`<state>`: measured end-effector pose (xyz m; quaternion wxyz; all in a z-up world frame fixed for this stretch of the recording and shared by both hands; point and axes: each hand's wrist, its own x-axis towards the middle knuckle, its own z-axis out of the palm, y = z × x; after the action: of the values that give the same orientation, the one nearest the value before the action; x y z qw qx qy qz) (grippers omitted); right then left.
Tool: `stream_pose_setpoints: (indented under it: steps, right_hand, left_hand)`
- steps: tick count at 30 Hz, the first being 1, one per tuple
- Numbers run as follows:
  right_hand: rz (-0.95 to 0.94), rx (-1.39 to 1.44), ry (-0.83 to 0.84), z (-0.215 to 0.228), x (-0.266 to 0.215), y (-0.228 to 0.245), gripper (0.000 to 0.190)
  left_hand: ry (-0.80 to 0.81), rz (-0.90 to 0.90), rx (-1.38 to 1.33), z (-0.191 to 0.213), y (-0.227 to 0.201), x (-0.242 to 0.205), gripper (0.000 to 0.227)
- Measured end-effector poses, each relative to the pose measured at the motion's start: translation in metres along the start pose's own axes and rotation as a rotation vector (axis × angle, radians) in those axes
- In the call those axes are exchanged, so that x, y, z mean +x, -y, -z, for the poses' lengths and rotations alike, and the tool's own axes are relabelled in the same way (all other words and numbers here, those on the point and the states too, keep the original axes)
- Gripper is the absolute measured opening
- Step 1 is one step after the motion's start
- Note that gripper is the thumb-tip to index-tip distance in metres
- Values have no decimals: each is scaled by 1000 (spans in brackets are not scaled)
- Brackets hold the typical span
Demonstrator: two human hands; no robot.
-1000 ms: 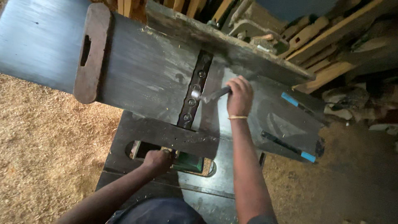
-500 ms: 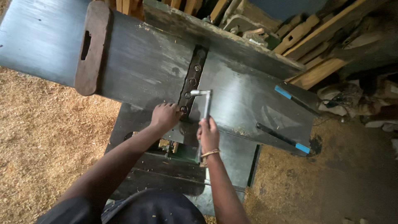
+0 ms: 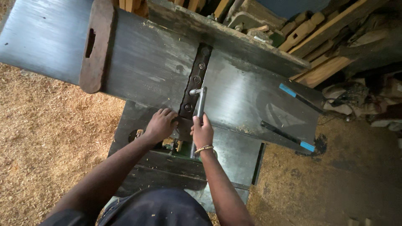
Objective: The person uses a socket wrench to tighten bolts on a metal machine table. They repeatedly reposition the wrench and apply torque to secure the fasteners on the machine's surface.
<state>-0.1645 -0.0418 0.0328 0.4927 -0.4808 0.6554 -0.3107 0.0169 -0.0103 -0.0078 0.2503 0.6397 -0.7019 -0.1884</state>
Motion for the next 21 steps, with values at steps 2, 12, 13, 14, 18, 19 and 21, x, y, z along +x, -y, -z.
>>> stream_pose_setpoints:
  steps: [2,12,13,14,18,19,21]
  right_hand:
    - [-4,41,26,-2,-3,6,40]
    - [389,-457,-39,17,12,1,39]
    - [343,-481,2,24,15,-3,42]
    - [298,-506,42,31,20,-5,45]
    - [317,-521,67,50,35,-6,45]
    - [381,-524,41,53,36,-4,44]
    - [512,-524,-12,53,38,6,43]
  left_hand:
    - [-13,3,16,0,-2,0,31]
    - [216,13,189,13,-16,16,59]
    - [236,25,207,14,-18,18,60]
    - [252,36,224,14,-20,22,62]
    - [380,81,288,16,-27,27,66]
    - [388,83,296,17,-28,28,66]
    - [389,80,308,19,-26,30,66]
